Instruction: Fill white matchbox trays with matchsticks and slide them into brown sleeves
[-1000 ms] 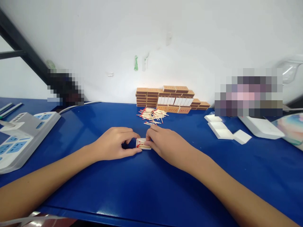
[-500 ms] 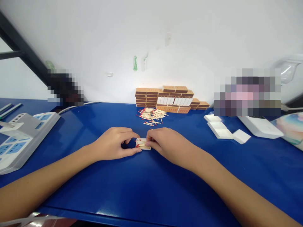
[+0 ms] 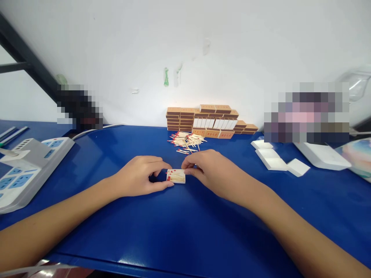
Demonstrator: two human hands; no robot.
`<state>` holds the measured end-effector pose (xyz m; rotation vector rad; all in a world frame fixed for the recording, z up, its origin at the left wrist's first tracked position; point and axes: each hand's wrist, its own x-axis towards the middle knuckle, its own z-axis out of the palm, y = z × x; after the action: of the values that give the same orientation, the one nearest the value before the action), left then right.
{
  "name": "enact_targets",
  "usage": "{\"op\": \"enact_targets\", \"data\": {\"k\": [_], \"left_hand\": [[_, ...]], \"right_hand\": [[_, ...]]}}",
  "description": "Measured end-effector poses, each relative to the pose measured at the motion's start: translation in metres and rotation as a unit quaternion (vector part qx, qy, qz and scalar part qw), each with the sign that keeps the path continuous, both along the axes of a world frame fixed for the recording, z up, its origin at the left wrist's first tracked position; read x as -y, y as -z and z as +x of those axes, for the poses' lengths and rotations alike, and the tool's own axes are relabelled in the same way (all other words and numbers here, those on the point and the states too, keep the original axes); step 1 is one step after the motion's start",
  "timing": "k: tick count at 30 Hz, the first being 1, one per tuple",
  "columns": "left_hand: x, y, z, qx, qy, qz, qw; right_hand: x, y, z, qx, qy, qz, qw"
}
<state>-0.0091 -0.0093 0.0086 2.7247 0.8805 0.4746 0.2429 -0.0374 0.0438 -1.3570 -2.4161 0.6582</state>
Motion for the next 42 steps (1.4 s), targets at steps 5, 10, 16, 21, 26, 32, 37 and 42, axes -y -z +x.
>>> {"op": "enact_targets", "data": {"k": [5,10,16,21,26,32,37,42], "left_hand": [[0.000,0.000,0.000,0.003,0.006,0.009,1.000],[0.000,0.000,0.001,0.006,0.011,0.021,1.000],[0.000,0.001,0.001,0.012,0.009,0.016,1.000],[0.000,0.000,0.001,0.007,0.010,0.017,1.000],[0.000,0.000,0.000,0.011,0.010,0.017,1.000],[0.001,0.002,0.000,0.018,0.022,0.015,0.999],[0.002,0.001,0.001,0.026,0.030,0.007,0.999],[0.002,0.002,0.001,0.022,0.033,0.004,0.999]], "right_hand": [[0.005,0.010,-0.011,-0.013,0.002,0.025,1.000],[0.004,0.020,-0.016,-0.015,0.000,0.056,0.998],[0.004,0.021,-0.020,-0.032,0.026,0.017,0.999],[0.001,0.020,-0.013,-0.020,0.025,0.030,0.999],[0.001,0.021,-0.014,-0.030,0.008,0.019,0.999],[0.002,0.021,-0.014,-0.020,-0.007,0.019,1.000],[0.003,0.017,-0.011,-0.008,-0.011,0.011,1.000],[0.004,0.019,-0.013,-0.023,-0.024,-0.002,0.999]]}}
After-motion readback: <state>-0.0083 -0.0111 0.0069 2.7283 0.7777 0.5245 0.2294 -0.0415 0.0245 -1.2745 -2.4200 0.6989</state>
